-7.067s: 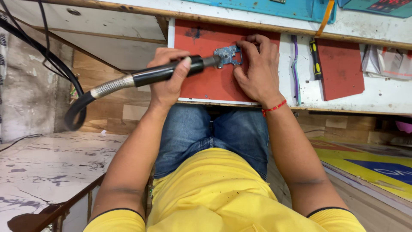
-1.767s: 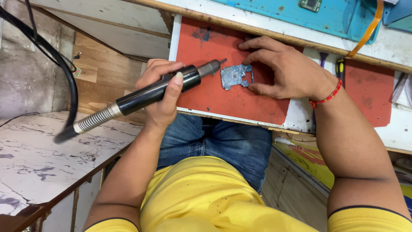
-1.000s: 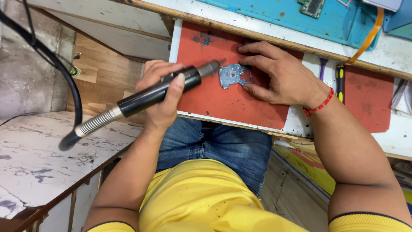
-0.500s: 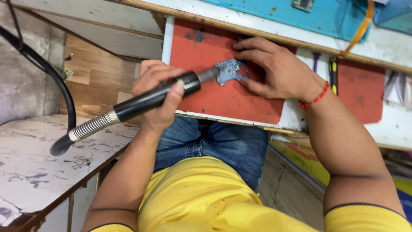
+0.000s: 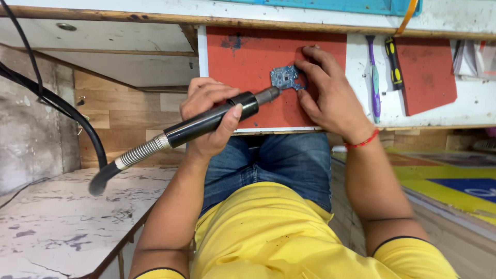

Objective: The person uses a hot air gun to heat a small circuit board placed on a red mat. They then use a purple plastic tool to scrape and clean the board's surface. The person repeats the heating and scraping process multiple times.

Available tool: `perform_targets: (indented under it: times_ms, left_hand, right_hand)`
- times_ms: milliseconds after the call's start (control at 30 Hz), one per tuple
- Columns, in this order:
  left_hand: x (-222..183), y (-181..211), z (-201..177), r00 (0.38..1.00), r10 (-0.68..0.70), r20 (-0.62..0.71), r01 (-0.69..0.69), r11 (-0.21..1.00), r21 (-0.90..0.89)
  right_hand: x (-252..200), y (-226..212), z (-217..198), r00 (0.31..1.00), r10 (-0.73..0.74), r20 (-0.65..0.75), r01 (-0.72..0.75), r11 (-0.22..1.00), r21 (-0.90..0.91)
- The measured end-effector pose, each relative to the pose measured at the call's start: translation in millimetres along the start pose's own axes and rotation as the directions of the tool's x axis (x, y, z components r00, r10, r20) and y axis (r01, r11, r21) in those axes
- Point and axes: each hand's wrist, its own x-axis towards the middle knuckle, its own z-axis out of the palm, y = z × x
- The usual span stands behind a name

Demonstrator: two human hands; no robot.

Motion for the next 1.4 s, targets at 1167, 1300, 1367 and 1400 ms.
perform_targets:
  times_ms: [1167,1300,1367,1400]
  left_hand:
    - [0,1,2,0.999,-0.002,-0.042,0.008,0.99,0.143]
    - [2,0,1,0.999,-0.012,0.033,0.009,0.998,0.068]
    - [1,0,0,1.0,-0.028,0.01,0.027,0.995,0.095]
    - [0,1,0,0.999,-0.034,-0.003,0.034,0.993,0.109]
  right_hand:
    - [-5,3,14,0.995,0.083,-0.048,-0.086,0.994,-0.064]
    - [-5,7,15,0.997,0.071,-0.033,-0.074,0.992,-0.1]
    - [-5,7,16,0.998,0.056,-0.014,-0.058,0.989,-0.138]
    - [-5,7,16,0.999,0.049,-0.004,-0.049,0.987,-0.156]
